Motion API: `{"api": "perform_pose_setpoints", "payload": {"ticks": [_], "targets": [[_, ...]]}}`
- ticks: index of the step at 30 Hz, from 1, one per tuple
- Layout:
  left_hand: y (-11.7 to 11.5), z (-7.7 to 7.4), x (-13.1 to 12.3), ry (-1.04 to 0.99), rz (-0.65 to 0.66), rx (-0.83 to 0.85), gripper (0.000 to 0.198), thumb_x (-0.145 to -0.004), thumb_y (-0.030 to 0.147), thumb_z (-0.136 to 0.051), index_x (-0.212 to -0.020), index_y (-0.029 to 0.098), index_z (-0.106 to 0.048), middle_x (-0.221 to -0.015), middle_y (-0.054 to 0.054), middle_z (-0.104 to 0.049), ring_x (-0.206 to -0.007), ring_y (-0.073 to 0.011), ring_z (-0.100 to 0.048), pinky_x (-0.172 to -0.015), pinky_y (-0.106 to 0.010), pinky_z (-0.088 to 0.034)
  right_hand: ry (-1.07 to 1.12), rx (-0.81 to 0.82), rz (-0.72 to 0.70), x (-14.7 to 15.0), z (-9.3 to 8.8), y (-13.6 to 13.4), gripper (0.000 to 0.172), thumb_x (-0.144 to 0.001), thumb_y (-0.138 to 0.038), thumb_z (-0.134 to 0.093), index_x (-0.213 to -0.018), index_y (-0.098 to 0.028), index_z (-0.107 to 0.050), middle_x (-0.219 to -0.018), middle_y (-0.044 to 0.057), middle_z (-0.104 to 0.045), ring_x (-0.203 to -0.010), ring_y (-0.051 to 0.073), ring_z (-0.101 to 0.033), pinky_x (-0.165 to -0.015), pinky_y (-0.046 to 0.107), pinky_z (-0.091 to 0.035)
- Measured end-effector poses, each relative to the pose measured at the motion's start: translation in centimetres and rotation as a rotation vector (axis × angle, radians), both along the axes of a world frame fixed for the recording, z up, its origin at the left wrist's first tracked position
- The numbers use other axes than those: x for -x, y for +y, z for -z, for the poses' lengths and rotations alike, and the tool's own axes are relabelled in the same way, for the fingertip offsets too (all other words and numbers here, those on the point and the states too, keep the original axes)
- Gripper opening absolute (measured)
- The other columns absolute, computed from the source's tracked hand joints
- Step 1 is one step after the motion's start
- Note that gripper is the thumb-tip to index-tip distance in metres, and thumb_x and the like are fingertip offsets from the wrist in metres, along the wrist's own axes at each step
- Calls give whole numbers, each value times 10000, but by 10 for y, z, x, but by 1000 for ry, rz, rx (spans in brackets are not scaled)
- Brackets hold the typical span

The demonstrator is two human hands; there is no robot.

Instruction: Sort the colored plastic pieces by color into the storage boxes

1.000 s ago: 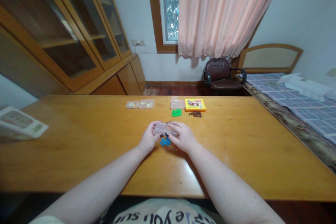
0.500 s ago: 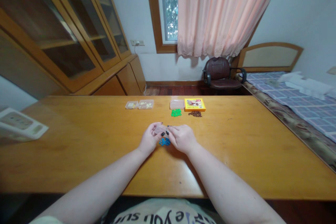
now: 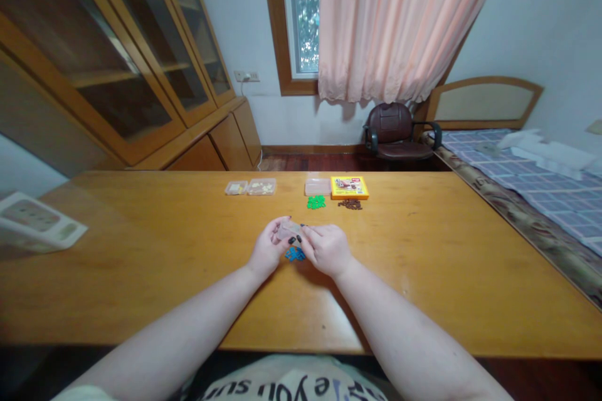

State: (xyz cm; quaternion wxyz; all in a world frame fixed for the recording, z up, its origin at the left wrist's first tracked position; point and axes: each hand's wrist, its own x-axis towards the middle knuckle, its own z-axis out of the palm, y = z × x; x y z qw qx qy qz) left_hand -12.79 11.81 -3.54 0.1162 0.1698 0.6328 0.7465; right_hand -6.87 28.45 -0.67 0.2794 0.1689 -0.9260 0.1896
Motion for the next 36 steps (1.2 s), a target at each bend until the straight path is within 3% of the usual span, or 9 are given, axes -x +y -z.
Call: {"api": "perform_pose_setpoints", "payload": {"ticks": [5, 9, 15, 36], "targets": [[-2, 2, 0, 53, 17, -35, 791, -575, 588, -751, -1168, 169, -438, -1087, -121, -606, -1005, -237, -608, -878, -334, -477, -38, 163, -34, 4, 3, 4, 425, -816, -402, -547, -1162, -161, -600, -1119, 126, -659, -991, 240, -631, -867, 372, -502], [-1, 1, -1, 73, 41, -42, 818, -561, 593, -757, -1178, 171, -425, -1089, -126, -605, -1017, -244, -606, -876, -330, -480, -121, 288, -43, 6, 10, 2, 525, -767, -376, -581, -1242, -159, -528, -1089, 128, -662, -965, 242, -636, -864, 392, -507], [0, -5, -6, 107, 65, -55, 795, -590, 557, -758, -1192, 181, -399, -1118, -136, -604, -1019, -251, -615, -894, -360, -487, -60, 407, -58, 6, 12, -2, 500, -773, -345, -557, -1239, -168, -510, -1068, 129, -649, -932, 233, -629, -838, 387, -518], [1, -5, -9, 136, 79, -120, 769, -637, 488, -757, -1243, 154, -422, -1184, -158, -589, -1085, -272, -585, -956, -372, -458, 92, 308, -9, 4, 16, -4, 460, -821, -383, -527, -1205, -133, -572, -1006, 146, -687, -875, 237, -664, -783, 367, -542]]}}
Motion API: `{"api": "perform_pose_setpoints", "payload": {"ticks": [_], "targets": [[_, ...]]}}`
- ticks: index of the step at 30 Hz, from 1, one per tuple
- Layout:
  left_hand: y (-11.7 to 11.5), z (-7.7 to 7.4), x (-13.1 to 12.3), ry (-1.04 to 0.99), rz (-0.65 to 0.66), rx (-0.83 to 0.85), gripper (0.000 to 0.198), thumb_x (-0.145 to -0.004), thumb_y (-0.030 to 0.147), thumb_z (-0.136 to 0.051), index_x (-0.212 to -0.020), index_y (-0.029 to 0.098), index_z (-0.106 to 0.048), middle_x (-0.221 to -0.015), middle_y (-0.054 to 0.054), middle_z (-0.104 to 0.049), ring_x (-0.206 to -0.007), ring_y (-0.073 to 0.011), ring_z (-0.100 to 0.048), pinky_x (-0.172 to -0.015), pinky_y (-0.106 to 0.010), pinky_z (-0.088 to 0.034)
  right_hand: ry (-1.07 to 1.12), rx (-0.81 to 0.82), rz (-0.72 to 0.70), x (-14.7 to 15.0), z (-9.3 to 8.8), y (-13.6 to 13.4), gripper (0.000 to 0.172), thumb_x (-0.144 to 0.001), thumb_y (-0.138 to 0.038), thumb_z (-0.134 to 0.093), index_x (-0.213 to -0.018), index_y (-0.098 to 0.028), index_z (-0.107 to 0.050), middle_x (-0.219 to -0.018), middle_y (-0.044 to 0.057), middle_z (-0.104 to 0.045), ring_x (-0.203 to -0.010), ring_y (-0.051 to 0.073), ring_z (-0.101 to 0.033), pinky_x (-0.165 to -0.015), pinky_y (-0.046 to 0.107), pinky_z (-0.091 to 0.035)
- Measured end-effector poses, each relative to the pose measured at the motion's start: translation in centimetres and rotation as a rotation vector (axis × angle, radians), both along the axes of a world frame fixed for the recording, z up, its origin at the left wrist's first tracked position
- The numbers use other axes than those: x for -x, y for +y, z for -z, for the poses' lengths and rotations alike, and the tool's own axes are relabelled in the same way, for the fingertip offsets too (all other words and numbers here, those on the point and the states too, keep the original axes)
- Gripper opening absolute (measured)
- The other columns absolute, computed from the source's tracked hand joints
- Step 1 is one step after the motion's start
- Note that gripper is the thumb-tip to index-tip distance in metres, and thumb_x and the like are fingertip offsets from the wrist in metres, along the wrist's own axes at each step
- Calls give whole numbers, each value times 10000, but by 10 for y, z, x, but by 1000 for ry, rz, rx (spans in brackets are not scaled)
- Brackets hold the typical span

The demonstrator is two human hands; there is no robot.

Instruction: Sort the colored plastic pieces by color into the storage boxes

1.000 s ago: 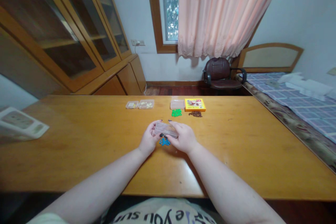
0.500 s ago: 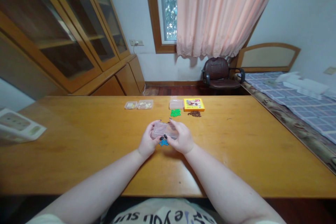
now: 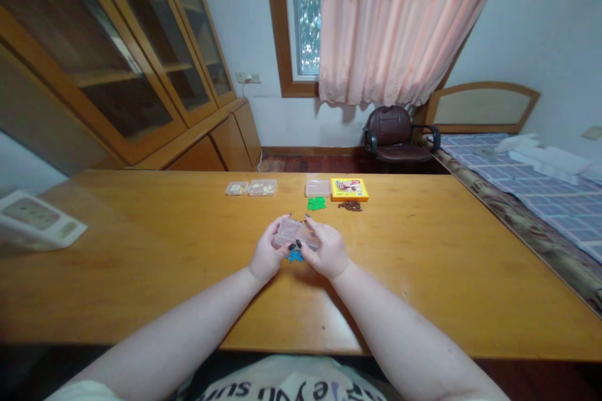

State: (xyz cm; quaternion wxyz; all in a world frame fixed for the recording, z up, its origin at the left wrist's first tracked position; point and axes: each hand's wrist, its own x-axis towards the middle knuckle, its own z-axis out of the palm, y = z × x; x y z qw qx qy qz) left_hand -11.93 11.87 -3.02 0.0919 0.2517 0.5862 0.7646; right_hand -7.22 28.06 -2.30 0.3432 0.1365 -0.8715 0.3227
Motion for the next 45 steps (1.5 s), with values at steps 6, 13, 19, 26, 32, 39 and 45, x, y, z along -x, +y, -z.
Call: {"api": "perform_pose_setpoints", "payload": {"ticks": [6, 13, 19, 26, 32, 39, 45], "targets": [[0, 4, 3, -36, -3, -48, 766, -630, 426, -781, -1250, 160, -418, -1174, -152, -592, -1068, -263, -594, -940, -362, -464, -5, -1, -28, 1, -1, -1, 432, -832, -370, -528, -1188, -131, -581, -1018, 153, -685, -881, 236, -666, -780, 363, -548], [3, 10, 9, -163, 53, -71, 704, -618, 423, -792, -1179, 148, -468, -1181, -156, -597, -1084, -262, -584, -954, -363, -447, -14, -48, -42, 3, 0, 0, 526, -844, -324, -519, -1331, -139, -447, -1084, 147, -666, -935, 233, -655, -817, 373, -540], [4, 10, 8, -187, 27, -27, 637, -628, 381, -790, -1142, 146, -495, -1172, -150, -609, -1075, -259, -591, -954, -373, -446, -34, -75, -21, 2, 4, 1, 524, -882, -344, -477, -1357, -135, -414, -1093, 151, -661, -955, 235, -650, -837, 379, -535], [5, 5, 7, -216, 23, -48, 600, -613, 384, -790, -1088, 146, -512, -1104, -124, -637, -1018, -232, -615, -929, -355, -460, -99, -50, 11, 3, 6, -2, 481, -887, -345, -463, -1313, -121, -469, -1080, 153, -669, -939, 241, -658, -830, 385, -538], [6, 1, 6, -243, 19, -58, 554, -604, 365, -792, -1043, 149, -530, -1062, -109, -649, -987, -223, -621, -911, -346, -463, -196, 24, -26, 4, 6, -2, 475, -883, -348, -465, -1299, -120, -488, -1131, 156, -650, -996, 240, -646, -881, 386, -523], [6, 0, 6, -237, 17, -46, 536, -625, 329, -782, -1063, 149, -530, -1079, -107, -642, -1005, -221, -612, -926, -346, -451, -213, 74, -45, 3, 5, -3, 459, -881, -346, -466, -1291, -141, -501, -1150, 145, -645, -1019, 227, -639, -896, 373, -519], [5, 0, 5, -242, 24, -58, 566, -619, 342, -787, -1079, 148, -519, -1080, -106, -640, -995, -216, -614, -911, -336, -460, -218, 102, -53, 3, 3, -3, 449, -879, -363, -480, -1270, -145, -520, -1124, 141, -658, -999, 230, -648, -888, 374, -525]]}}
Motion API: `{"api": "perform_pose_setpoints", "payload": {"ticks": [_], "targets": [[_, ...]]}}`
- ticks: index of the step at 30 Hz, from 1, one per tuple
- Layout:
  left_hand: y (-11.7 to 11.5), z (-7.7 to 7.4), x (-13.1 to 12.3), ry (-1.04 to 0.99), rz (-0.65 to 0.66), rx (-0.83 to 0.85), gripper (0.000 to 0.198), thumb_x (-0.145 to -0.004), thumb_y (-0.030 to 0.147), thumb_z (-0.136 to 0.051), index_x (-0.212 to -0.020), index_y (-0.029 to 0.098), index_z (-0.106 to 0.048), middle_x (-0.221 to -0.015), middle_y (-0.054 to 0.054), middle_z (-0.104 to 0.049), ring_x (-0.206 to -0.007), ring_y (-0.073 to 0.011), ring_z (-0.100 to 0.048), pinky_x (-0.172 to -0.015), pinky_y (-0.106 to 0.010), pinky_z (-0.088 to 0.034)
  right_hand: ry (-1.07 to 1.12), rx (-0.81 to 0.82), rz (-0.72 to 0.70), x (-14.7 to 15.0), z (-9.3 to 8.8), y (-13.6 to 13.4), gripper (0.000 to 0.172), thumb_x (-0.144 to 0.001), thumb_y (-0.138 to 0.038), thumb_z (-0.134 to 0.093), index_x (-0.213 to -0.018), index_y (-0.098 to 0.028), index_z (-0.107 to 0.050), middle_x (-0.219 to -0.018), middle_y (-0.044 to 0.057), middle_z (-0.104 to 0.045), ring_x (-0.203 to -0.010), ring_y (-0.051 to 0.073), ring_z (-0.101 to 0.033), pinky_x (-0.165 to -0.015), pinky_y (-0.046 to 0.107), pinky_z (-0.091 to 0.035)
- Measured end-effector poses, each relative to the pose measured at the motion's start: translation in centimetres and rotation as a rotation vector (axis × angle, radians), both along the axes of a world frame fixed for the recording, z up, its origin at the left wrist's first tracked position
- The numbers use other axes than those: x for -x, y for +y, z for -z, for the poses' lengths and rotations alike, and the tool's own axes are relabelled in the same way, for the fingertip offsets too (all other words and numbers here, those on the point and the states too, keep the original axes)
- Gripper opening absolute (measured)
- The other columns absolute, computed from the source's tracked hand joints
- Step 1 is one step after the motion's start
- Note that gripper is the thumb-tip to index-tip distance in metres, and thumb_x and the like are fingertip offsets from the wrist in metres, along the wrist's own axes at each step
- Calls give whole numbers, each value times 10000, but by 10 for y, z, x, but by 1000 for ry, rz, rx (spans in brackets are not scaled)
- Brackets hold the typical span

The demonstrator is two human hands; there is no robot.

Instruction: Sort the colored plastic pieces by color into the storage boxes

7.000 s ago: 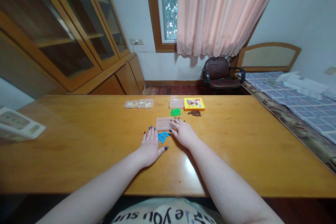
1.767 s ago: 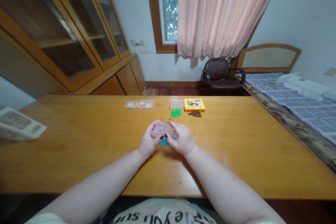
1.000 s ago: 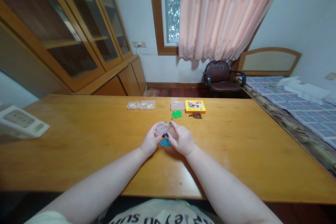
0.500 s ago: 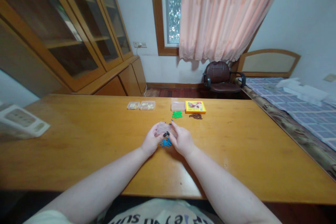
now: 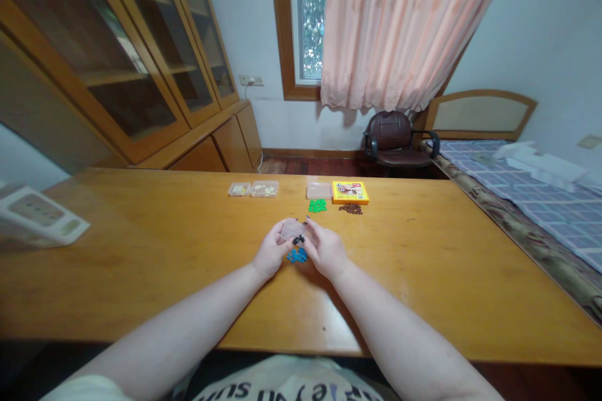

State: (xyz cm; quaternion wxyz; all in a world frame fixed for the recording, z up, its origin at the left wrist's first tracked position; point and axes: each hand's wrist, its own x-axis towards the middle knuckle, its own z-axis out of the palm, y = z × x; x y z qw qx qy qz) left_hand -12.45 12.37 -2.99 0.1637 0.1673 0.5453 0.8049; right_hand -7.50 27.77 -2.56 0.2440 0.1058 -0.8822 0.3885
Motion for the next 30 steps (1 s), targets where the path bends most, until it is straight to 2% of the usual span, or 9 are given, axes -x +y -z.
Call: {"api": "perform_pose_setpoints", "payload": {"ticks": [5, 9, 13, 16, 19, 24, 30], "targets": [[0, 2, 1, -2, -4, 4, 586, -610, 365, -793, -1085, 152, -523, -1093, -110, -638, -1008, -228, -612, -922, -348, -457, -26, 54, -4, 0, 0, -1, 432, -875, -381, -490, -1243, -159, -537, -1116, 137, -663, -993, 233, -651, -879, 383, -532], [-1, 5, 5, 28, -47, 7, 638, -604, 395, -798, -1121, 154, -512, -1125, -120, -626, -1029, -235, -605, -927, -343, -452, -78, 103, -50, 2, -1, -1, 514, -883, -371, -482, -1344, -155, -415, -1159, 137, -642, -1049, 220, -627, -911, 381, -515], [-1, 8, 9, 62, -64, -24, 759, -564, 469, -808, -1178, 161, -484, -1161, -131, -606, -1076, -249, -582, -952, -350, -435, -54, -40, -64, 3, -3, 1, 645, -838, -354, -542, -1400, -139, -310, -1213, 152, -606, -1098, 244, -597, -923, 405, -501], [1, 10, 11, 46, -63, -31, 759, -540, 498, -810, -1144, 155, -502, -1169, -142, -603, -1100, -261, -568, -977, -367, -417, 6, -168, -18, 2, -3, 0, 618, -854, -327, -505, -1405, -137, -299, -1193, 152, -618, -1040, 260, -625, -878, 418, -519], [3, 11, 10, 19, -76, -14, 678, -593, 474, -790, -1121, 151, -515, -1181, -147, -600, -1119, -260, -558, -994, -383, -405, 75, -262, 13, 3, -1, -3, 583, -891, -307, -438, -1419, -122, -274, -1152, 153, -641, -970, 263, -650, -819, 411, -537], [4, 10, 7, -6, -66, 31, 648, -574, 373, -822, -1101, 157, -515, -1183, -140, -603, -1094, -256, -579, -982, -392, -421, 87, -293, 101, 6, -2, -2, 512, -923, -236, -330, -1420, -118, -297, -937, 130, -710, -775, 226, -683, -726, 356, -555], [1, 8, 7, 37, -92, 40, 601, -614, 414, -787, -1089, 157, -522, -1156, -140, -619, -1079, -248, -586, -950, -375, -446, 92, -310, -60, 4, -5, 3, 609, -914, -303, -401, -1456, -140, -178, -1181, 145, -628, -1009, 244, -636, -836, 391, -536]]}}
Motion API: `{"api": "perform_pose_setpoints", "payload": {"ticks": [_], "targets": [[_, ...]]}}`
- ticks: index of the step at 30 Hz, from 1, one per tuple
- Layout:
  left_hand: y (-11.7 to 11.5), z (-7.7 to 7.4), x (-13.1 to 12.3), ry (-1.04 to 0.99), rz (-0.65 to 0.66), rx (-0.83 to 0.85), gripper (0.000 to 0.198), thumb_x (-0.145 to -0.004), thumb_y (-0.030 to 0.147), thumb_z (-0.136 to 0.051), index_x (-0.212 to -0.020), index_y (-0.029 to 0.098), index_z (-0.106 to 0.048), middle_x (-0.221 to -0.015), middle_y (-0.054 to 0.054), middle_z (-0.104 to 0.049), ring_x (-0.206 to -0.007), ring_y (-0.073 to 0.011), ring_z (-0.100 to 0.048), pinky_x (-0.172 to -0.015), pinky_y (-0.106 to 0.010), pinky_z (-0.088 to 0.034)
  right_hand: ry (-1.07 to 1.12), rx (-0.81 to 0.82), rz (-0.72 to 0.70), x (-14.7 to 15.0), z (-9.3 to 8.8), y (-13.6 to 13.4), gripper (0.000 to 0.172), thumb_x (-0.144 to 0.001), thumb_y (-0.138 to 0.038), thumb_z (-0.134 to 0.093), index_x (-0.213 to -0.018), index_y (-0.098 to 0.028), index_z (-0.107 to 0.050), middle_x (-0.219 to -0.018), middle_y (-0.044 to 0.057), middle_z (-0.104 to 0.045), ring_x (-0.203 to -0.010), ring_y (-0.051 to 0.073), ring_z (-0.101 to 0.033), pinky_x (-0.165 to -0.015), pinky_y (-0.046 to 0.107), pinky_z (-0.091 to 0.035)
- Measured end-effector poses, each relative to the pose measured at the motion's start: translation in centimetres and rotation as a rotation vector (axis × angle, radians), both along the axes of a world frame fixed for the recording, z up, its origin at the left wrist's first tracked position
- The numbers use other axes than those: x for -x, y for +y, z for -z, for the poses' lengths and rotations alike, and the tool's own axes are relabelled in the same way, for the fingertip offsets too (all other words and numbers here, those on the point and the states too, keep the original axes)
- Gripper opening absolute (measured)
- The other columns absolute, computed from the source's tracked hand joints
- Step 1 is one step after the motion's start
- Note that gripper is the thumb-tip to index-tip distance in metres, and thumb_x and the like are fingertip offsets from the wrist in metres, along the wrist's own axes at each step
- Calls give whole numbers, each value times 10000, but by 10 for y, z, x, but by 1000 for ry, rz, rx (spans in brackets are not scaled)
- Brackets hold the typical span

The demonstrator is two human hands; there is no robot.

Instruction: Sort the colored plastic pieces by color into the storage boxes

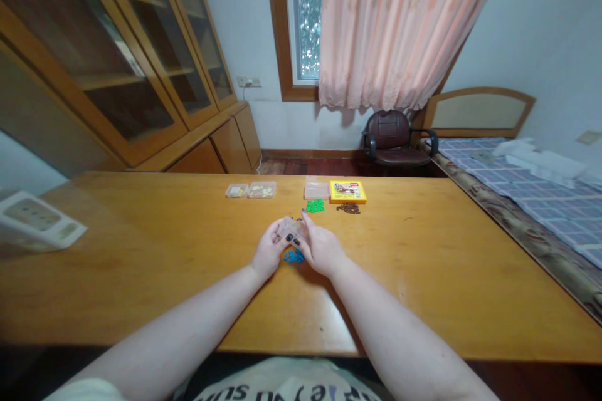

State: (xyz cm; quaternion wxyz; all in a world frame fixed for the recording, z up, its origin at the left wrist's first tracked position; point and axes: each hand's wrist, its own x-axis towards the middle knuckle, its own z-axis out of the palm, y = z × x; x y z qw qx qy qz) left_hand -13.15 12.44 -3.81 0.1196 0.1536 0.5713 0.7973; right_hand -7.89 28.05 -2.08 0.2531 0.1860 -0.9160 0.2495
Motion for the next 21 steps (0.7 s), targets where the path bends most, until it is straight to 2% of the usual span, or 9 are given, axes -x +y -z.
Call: {"api": "perform_pose_setpoints", "payload": {"ticks": [4, 9, 13, 17, 21], "targets": [[1, -2, -1, -10, -2, 11, 596, -606, 427, -787, -1068, 156, -526, -1121, -133, -635, -1048, -247, -602, -932, -375, -457, 27, -56, -16, 3, 5, -2, 542, -907, -209, -340, -1432, -119, -240, -1137, 162, -646, -914, 241, -662, -795, 392, -546], [1, -3, -4, 20, 16, -5, 560, -641, 389, -773, -1086, 153, -527, -1175, -142, -608, -1101, -252, -578, -970, -379, -439, 17, -4, 102, 3, 7, -1, 532, -894, -203, -325, -1414, -98, -288, -971, 148, -698, -772, 239, -673, -705, 379, -559], [1, -2, -5, 23, 42, -32, 606, -644, 388, -778, -1127, 150, -500, -1231, -160, -570, -1109, -251, -577, -990, -385, -430, -3, 110, 106, 1, -1, 3, 534, -906, -221, -340, -1430, -149, -274, -1040, 116, -690, -879, 226, -672, -772, 368, -554], [1, -2, -3, -5, 54, -47, 671, -625, 414, -788, -1168, 164, -482, -1277, -166, -537, -1136, -261, -560, -999, -390, -423, -78, 325, 96, 5, -1, 9, 460, -913, -287, -389, -1363, -193, -396, -1062, 92, -687, -942, 203, -664, -811, 350, -546], [0, -5, -3, -65, 87, -78, 740, -643, 488, -755, -1239, 178, -444, -1318, -176, -503, -1165, -286, -535, -985, -408, -432, -185, 734, 109, 17, 10, 19, 430, -888, -421, -450, -1219, -156, -523, -933, 101, -715, -840, 214, -687, -774, 379, -551]]}}
